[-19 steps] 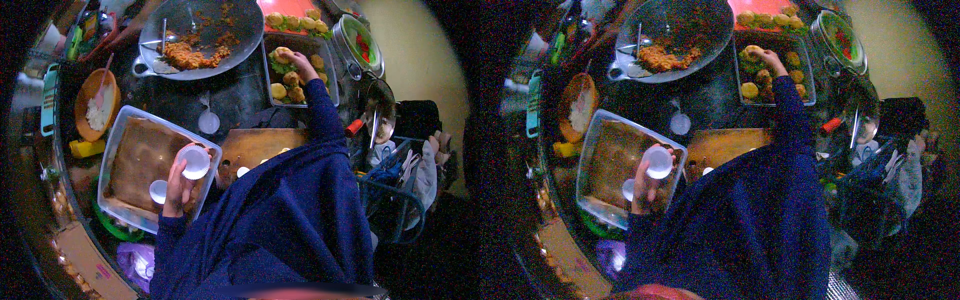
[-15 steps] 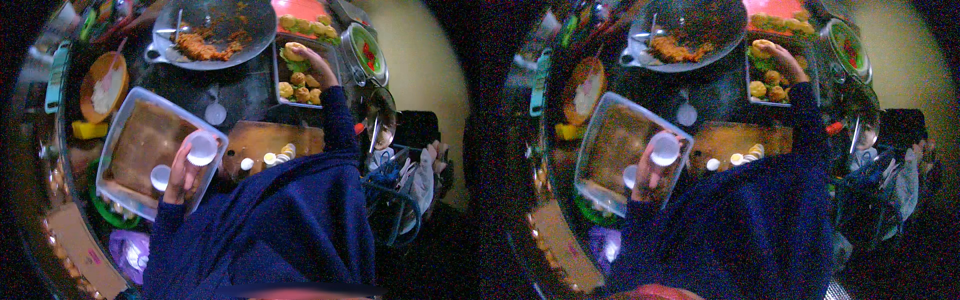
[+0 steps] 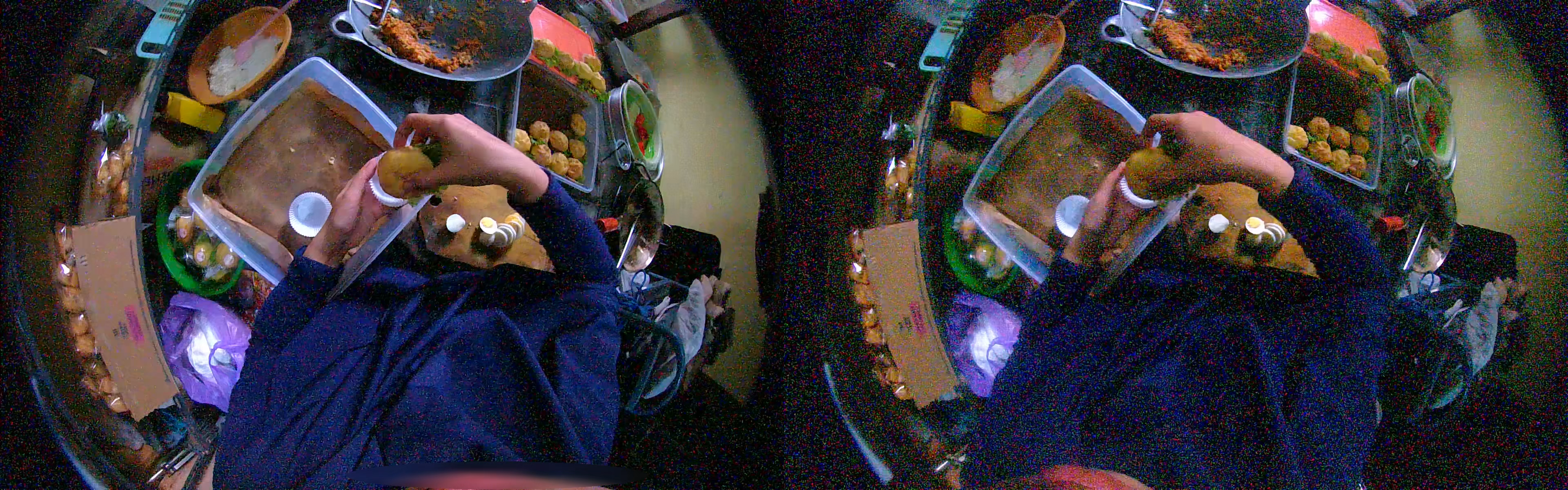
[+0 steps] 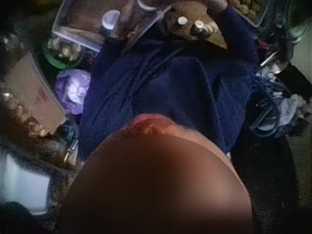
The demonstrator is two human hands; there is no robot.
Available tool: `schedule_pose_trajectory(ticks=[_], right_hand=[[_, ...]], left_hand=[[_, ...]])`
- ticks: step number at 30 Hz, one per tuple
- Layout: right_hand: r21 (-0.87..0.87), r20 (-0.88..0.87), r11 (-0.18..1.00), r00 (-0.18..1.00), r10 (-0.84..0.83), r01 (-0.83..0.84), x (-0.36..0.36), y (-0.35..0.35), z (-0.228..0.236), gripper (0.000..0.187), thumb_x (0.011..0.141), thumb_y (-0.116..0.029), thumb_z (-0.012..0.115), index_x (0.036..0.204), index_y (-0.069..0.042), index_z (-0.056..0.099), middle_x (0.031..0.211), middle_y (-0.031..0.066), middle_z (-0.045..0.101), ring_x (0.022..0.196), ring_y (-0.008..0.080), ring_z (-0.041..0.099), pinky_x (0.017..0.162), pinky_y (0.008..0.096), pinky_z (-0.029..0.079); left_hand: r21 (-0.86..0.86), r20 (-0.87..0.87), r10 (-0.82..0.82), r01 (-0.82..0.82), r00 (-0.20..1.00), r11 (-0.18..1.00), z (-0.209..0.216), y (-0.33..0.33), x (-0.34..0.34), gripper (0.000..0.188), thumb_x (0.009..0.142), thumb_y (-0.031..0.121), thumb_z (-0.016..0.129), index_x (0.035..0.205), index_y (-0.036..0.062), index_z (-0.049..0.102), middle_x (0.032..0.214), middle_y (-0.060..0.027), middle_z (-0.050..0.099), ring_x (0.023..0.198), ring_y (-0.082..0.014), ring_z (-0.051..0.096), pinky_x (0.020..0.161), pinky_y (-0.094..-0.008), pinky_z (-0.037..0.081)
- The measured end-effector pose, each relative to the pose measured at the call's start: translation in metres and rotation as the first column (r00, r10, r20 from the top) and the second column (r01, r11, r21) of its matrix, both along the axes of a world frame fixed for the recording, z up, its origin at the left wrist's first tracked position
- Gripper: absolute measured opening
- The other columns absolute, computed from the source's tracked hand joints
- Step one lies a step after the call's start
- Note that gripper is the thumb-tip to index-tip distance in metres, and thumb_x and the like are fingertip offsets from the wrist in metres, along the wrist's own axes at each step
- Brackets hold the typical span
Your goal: The person assembles small slider sandwiches by placing lettuce and sliced hard-boiled eggs into buns. They handle the buns and ingredients by hand, arranging the finished sliders on a tray.
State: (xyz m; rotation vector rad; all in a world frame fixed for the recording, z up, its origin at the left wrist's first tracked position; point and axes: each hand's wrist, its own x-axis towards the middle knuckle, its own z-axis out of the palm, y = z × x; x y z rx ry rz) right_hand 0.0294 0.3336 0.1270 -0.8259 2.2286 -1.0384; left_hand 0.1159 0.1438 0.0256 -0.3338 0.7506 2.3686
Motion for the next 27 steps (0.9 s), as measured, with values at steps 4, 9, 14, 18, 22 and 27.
schedule_pose_trajectory(ticks=[4, 9, 14, 18, 22, 27], right_hand=[[0.204, -0.152, 0.977, 0.984, 0.089, -0.057, 0.009, -0.02, -0.003, 0.043, 0.066, -0.028, 0.076, 0.103, -0.009, 0.064, 0.089, 0.0132, 0.067, 0.081, 0.0303, 0.066, 0.074, 0.0386, 0.052], [0.344, -0.16, 0.932, 0.971, 0.176, -0.112, 0.013, -0.028, -0.007, 0.044, 0.065, -0.029, 0.073, 0.103, -0.008, 0.066, 0.091, 0.0155, 0.066, 0.086, 0.0333, 0.064, 0.079, 0.0417, 0.051], [0.375, -0.3, 0.91, 0.906, 0.298, -0.175, 0.011, -0.031, -0.007, 0.046, 0.064, -0.025, 0.071, 0.107, -0.008, 0.066, 0.102, 0.0147, 0.062, 0.098, 0.035, 0.06, 0.084, 0.0425, 0.05], [0.208, -0.258, 0.972, 0.952, 0.165, -0.112, 0.015, -0.034, -0.007, 0.053, 0.065, -0.017, 0.071, 0.116, -0.008, 0.061, 0.111, 0.014, 0.058, 0.106, 0.0349, 0.056, 0.089, 0.0411, 0.048], [-0.085, -0.257, 0.996, 0.966, -0.033, 0.012, 0.021, -0.027, -0.009, 0.06, 0.066, -0.01, 0.071, 0.124, -0.009, 0.054, 0.113, 0.0129, 0.056, 0.108, 0.0336, 0.056, 0.093, 0.0389, 0.047], [-0.368, -0.103, 0.853, 0.895, -0.434, 0.371, 0.037, 0.044, -0.001, 0.038, 0.088, -0.011, 0.065, 0.124, -0.009, 0.056, 0.116, 0.0038, 0.061, 0.106, 0.0132, 0.057, 0.089, 0.0297, 0.047]], left_hand=[[-0.034, -0.04, 0.037, -0.038, 0.999, 0.999, 0.008, -0.002, 0.006, 0.042, 0.102, 0.034, 0.034, 0.132, 0.0061, 0.045, 0.128, -0.0098, 0.054, 0.117, -0.0215, 0.054, 0.1, -0.0378, 0.043], [-0.042, 0.04, 0.049, -0.047, 0.998, 0.998, 0.012, -0.001, 0.008, 0.043, 0.102, 0.035, 0.036, 0.132, 0.0054, 0.045, 0.129, -0.01, 0.054, 0.117, -0.0215, 0.054, 0.099, -0.0374, 0.044], [-0.018, 0.006, 0.028, -0.028, 1.0, 0.999, 0.01, 0.001, 0.008, 0.047, 0.101, 0.038, 0.035, 0.135, 0.0052, 0.041, 0.131, -0.0119, 0.051, 0.119, -0.0227, 0.052, 0.101, -0.0395, 0.043], [0.012, 0.028, 0.111, -0.111, 0.993, 0.994, 0.007, 0.005, 0.014, 0.05, 0.101, 0.039, 0.038, 0.137, 0.005, 0.037, 0.132, -0.0137, 0.049, 0.122, -0.0237, 0.05, 0.103, -0.0408, 0.042], [0.088, -0.056, 0.103, -0.098, 0.993, 0.991, 0.001, 0.005, 0.009, 0.052, 0.098, 0.04, 0.045, 0.136, 0.0042, 0.039, 0.127, -0.0133, 0.053, 0.116, -0.0243, 0.055, 0.099, -0.0388, 0.046], [0.078, 0.112, -0.017, 0.009, 0.994, 0.997, -0.005, -0.006, 0.012, 0.05, 0.093, 0.04, 0.055, 0.126, 0.004, 0.047, 0.116, -0.0099, 0.059, 0.104, -0.0203, 0.061, 0.09, -0.0342, 0.051]])
